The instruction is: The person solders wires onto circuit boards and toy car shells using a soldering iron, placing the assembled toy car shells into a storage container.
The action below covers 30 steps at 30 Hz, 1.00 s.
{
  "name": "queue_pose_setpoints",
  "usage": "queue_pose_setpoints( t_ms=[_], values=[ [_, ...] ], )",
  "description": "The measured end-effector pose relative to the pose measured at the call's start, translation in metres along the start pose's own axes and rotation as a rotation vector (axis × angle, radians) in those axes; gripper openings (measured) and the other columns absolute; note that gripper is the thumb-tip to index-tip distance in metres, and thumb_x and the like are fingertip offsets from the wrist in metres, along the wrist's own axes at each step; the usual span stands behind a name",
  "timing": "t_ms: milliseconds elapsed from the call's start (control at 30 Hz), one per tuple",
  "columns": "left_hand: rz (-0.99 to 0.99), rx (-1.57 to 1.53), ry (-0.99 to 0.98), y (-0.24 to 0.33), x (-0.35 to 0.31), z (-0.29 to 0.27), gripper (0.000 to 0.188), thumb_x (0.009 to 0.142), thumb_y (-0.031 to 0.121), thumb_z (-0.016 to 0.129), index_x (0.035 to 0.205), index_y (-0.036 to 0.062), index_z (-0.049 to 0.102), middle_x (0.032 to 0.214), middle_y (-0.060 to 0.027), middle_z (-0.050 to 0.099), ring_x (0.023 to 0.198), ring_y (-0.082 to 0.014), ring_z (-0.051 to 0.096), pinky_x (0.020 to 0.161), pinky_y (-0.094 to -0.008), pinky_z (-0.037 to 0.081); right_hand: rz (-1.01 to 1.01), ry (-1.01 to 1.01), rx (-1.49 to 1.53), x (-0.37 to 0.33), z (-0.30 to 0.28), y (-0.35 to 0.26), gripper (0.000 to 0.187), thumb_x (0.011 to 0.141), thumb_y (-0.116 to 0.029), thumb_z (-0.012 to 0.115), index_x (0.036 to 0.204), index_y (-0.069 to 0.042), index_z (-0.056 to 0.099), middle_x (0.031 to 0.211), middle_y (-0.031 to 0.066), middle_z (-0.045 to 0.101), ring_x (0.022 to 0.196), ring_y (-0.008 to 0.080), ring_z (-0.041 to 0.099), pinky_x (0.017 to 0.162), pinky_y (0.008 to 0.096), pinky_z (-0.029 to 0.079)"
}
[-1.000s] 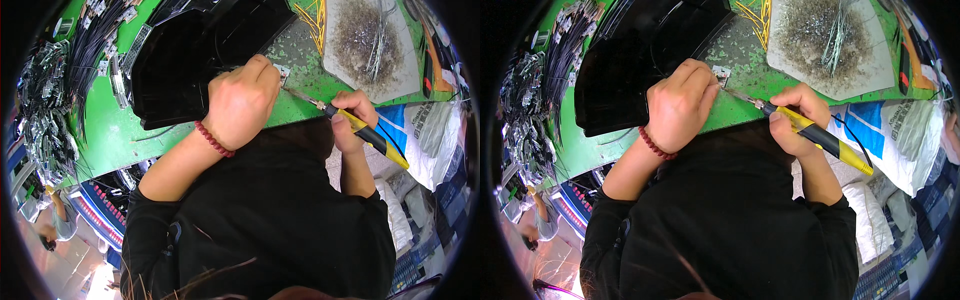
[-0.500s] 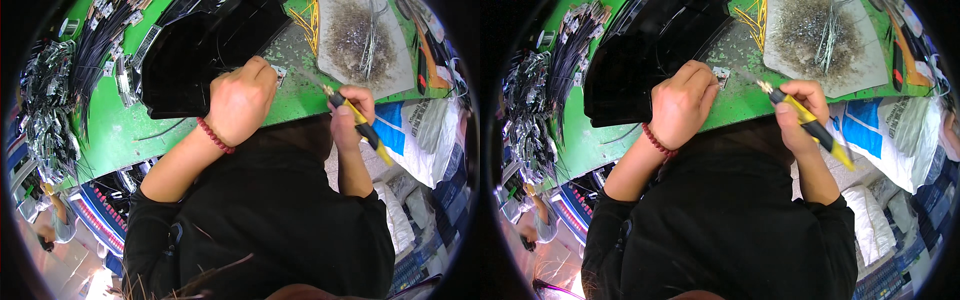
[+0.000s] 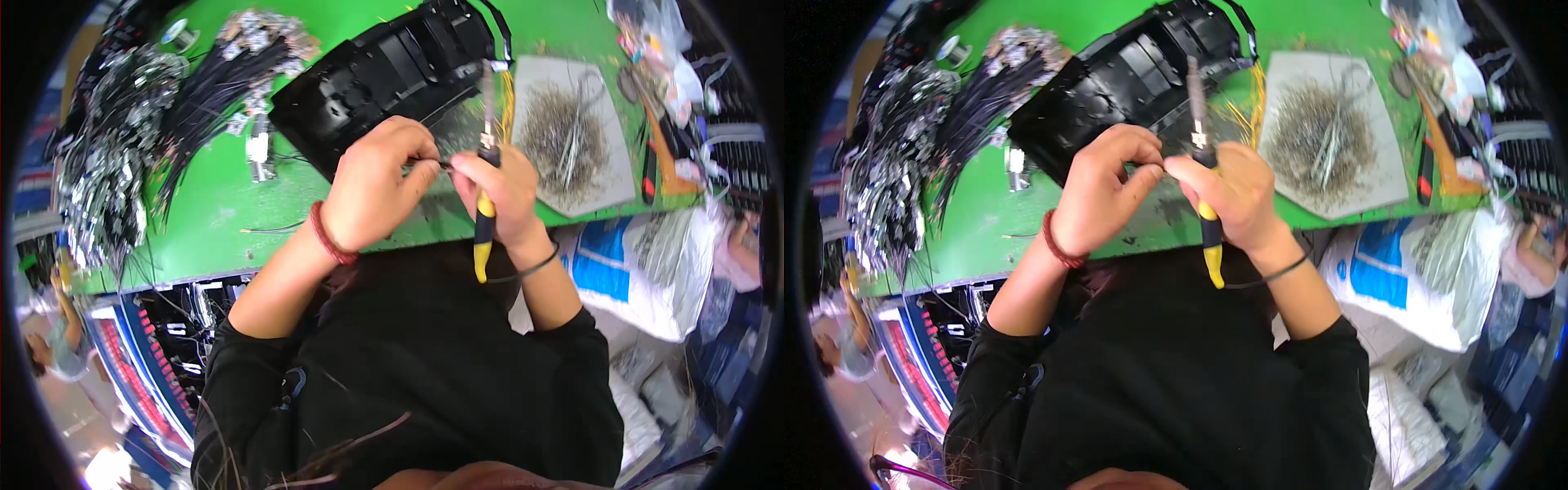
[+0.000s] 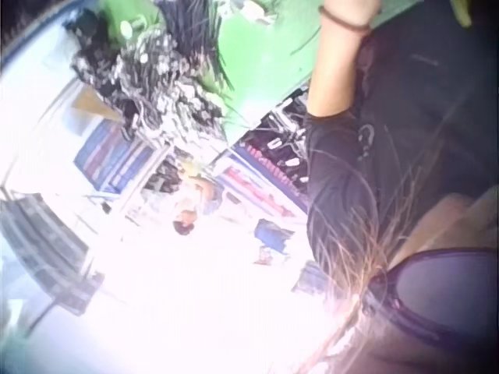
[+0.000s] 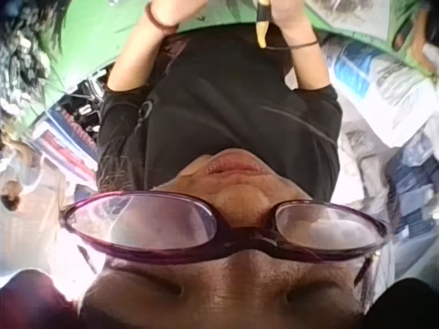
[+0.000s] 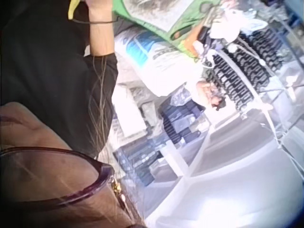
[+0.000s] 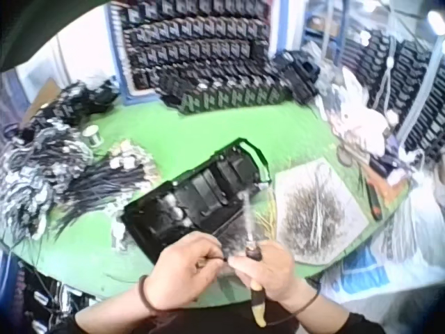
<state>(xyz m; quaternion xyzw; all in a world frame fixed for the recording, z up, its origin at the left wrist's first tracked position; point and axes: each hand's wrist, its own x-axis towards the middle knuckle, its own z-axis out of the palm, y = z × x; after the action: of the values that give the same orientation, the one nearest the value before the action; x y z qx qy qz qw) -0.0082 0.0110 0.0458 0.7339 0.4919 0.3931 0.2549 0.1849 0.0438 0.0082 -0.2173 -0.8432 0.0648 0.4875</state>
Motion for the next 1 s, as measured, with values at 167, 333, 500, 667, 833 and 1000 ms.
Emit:
queue_pose_setpoints(
  t_ms=[167, 333, 500, 667, 833, 1000],
  values=[
    [0.135, 0.411, 0.179, 0.012, -0.029, -0.010, 0.050, 0.062, 0.006, 0.077, 0.110, 0.0045, 0.063, 0.108, -0.0124, 0.056, 0.099, -0.0309, 0.058, 0.080, -0.0382, 0.050, 0.415, 0.114, 0.243, 0.007, 0.021, -0.037, 0.039, 0.073, 0.008, 0.072, 0.108, -0.004, 0.059, 0.082, 0.0103, 0.069, 0.070, 0.0214, 0.068, 0.065, 0.0292, 0.053],
    [0.109, 0.278, 0.297, -0.007, -0.032, -0.001, 0.044, 0.070, -0.010, 0.063, 0.111, 0.0053, 0.063, 0.097, -0.0108, 0.059, 0.074, -0.0294, 0.064, 0.062, -0.0369, 0.054, 0.639, 0.205, 0.592, 0.013, 0.038, -0.055, 0.040, 0.082, 0.006, 0.067, 0.117, -0.001, 0.049, 0.086, 0.0136, 0.070, 0.083, 0.0177, 0.069, 0.076, 0.0282, 0.052],
    [0.108, 0.215, 0.179, 0.012, -0.017, -0.039, 0.029, 0.079, -0.006, 0.062, 0.107, 0.0036, 0.065, 0.086, -0.0130, 0.062, 0.073, -0.0297, 0.063, 0.063, -0.0352, 0.052, 0.664, 0.365, 0.709, 0.049, 0.001, -0.024, 0.041, 0.086, 0.001, 0.064, 0.121, -0.001, 0.043, 0.087, 0.0159, 0.069, 0.078, 0.0188, 0.067, 0.075, 0.0295, 0.052],
    [0.153, 0.276, -0.051, 0.008, -0.011, -0.092, 0.018, 0.083, -0.001, 0.061, 0.099, 0.0036, 0.066, 0.077, -0.0136, 0.060, 0.072, -0.0299, 0.062, 0.063, -0.0372, 0.049, 0.656, 0.417, 0.665, 0.026, -0.032, -0.002, 0.041, 0.087, 0.001, 0.064, 0.121, 0.000, 0.042, 0.086, 0.0168, 0.068, 0.077, 0.0190, 0.067, 0.075, 0.0295, 0.054],
    [0.437, 0.725, -0.163, 0.018, 0.067, -0.090, 0.017, 0.079, 0.006, 0.057, 0.095, 0.0087, 0.062, 0.079, -0.0095, 0.058, 0.072, -0.0291, 0.061, 0.061, -0.0396, 0.050, 0.755, 0.515, 0.509, -0.002, -0.035, -0.010, 0.041, 0.085, 0.001, 0.065, 0.121, -0.001, 0.044, 0.088, 0.0140, 0.067, 0.080, 0.0153, 0.063, 0.077, 0.0268, 0.049],
    [0.638, 0.849, -0.225, 0.030, 0.152, -0.063, 0.006, 0.078, 0.009, 0.055, 0.083, 0.0059, 0.058, 0.080, -0.0091, 0.059, 0.080, -0.0264, 0.062, 0.067, -0.0377, 0.052, 0.785, 0.636, 0.513, -0.024, -0.027, 0.002, 0.048, 0.084, -0.004, 0.069, 0.124, -0.004, 0.043, 0.089, 0.0098, 0.065, 0.078, 0.0123, 0.059, 0.075, 0.0266, 0.049]
  ],
)
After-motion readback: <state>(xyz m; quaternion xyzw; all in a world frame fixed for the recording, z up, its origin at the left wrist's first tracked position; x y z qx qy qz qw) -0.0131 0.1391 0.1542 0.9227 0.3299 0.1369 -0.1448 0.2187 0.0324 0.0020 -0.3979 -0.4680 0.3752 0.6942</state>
